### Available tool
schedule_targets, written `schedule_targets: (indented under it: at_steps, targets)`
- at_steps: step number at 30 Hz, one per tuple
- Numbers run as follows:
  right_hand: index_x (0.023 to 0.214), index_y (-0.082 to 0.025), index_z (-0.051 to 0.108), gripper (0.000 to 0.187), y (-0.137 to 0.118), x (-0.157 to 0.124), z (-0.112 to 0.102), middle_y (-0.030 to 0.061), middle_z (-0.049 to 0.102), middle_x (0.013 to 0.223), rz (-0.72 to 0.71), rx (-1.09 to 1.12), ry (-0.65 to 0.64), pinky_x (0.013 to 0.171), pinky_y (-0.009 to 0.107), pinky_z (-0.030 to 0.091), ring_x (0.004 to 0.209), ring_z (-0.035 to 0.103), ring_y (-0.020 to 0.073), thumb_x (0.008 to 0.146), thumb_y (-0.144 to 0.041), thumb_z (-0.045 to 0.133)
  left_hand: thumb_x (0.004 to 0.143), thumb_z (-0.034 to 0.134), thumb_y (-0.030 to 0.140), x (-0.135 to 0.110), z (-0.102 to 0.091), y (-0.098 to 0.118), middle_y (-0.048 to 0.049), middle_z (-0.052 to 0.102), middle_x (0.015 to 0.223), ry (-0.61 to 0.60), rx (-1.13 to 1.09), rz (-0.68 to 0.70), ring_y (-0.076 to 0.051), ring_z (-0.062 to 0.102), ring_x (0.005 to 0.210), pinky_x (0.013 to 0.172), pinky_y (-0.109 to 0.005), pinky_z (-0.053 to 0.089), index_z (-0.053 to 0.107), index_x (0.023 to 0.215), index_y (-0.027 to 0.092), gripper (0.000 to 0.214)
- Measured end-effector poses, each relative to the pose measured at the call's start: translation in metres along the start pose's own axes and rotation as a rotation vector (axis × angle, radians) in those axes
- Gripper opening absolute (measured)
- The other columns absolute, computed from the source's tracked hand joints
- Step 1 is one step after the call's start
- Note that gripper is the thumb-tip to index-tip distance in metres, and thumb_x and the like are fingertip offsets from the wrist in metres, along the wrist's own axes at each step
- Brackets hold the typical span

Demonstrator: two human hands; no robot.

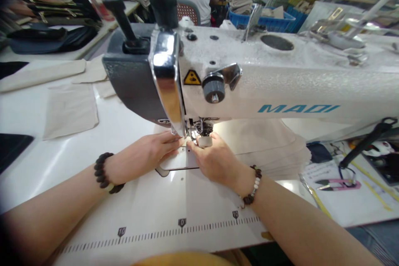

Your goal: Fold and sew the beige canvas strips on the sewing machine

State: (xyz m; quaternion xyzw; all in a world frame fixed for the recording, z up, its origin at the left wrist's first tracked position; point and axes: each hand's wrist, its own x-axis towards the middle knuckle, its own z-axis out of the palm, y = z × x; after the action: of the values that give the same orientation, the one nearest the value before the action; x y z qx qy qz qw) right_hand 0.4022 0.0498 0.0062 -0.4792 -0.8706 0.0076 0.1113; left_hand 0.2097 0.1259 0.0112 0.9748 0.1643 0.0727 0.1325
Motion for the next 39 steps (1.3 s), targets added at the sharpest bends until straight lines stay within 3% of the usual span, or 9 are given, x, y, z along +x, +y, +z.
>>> schedule_targets:
  at_steps: [6, 12, 16, 32, 36, 39]
  targets:
    - [0.112, -0.007, 0.055, 0.036, 0.0, 0.002, 0.002, 0.0121, 0.058, 0.09, 0.024, -0.005, 0.0, 0.074, 0.033, 0.039, 0.081, 0.052, 0.021, 0.079, -0.006, 0.04, 0.091, 0.046, 0.016, 0.005, -0.002, -0.003, -0.0094, 0.054, 0.114, 0.029, 0.007, -0.053, -0.019, 0.054, 0.104, 0.093, -0.034, 0.046, 0.053, 0.104, 0.011, 0.016]
    - [0.107, -0.01, 0.056, 0.034, -0.002, 0.002, -0.001, 0.0093, 0.058, 0.086, 0.043, -0.034, -0.001, 0.072, 0.03, 0.038, 0.077, 0.052, 0.019, 0.078, -0.004, 0.041, 0.09, 0.045, 0.014, 0.006, -0.002, -0.005, -0.0083, 0.056, 0.102, 0.071, 0.031, -0.043, -0.019, 0.055, 0.1, 0.09, -0.033, 0.047, 0.055, 0.095, 0.011, 0.011]
    - [0.108, -0.011, 0.056, 0.033, -0.002, 0.002, 0.0, 0.0098, 0.059, 0.089, 0.041, -0.03, 0.0, 0.073, 0.03, 0.038, 0.08, 0.052, 0.0194, 0.079, -0.005, 0.041, 0.09, 0.044, 0.013, 0.007, -0.004, -0.004, -0.0084, 0.056, 0.097, 0.097, 0.015, -0.04, -0.021, 0.052, 0.108, 0.093, -0.033, 0.045, 0.055, 0.085, 0.012, 0.013]
    - [0.104, -0.009, 0.057, 0.032, -0.003, 0.004, -0.003, 0.011, 0.06, 0.088, 0.041, -0.029, 0.001, 0.073, 0.03, 0.038, 0.082, 0.053, 0.0206, 0.078, -0.003, 0.04, 0.089, 0.047, 0.012, 0.008, -0.006, -0.006, -0.0094, 0.056, 0.103, 0.105, 0.039, -0.03, -0.02, 0.054, 0.102, 0.091, -0.031, 0.045, 0.056, 0.097, 0.01, 0.012]
    - [0.102, -0.011, 0.057, 0.029, -0.002, 0.002, -0.003, 0.0106, 0.061, 0.088, 0.042, 0.006, 0.027, 0.071, 0.03, 0.039, 0.079, 0.053, 0.0199, 0.079, -0.006, 0.04, 0.089, 0.048, 0.017, 0.006, -0.009, 0.0, -0.0096, 0.057, 0.097, 0.045, 0.11, -0.062, -0.022, 0.054, 0.098, 0.084, -0.033, 0.048, 0.057, 0.096, 0.01, 0.014]
    - [0.095, -0.013, 0.059, 0.024, -0.001, -0.002, -0.004, 0.0088, 0.061, 0.085, 0.014, 0.058, 0.073, 0.07, 0.029, 0.039, 0.074, 0.053, 0.0184, 0.083, -0.009, 0.039, 0.09, 0.047, 0.028, 0.0, -0.012, 0.017, -0.0099, 0.057, 0.091, -0.07, 0.166, -0.094, -0.024, 0.055, 0.09, 0.076, -0.036, 0.05, 0.059, 0.093, 0.009, 0.022]
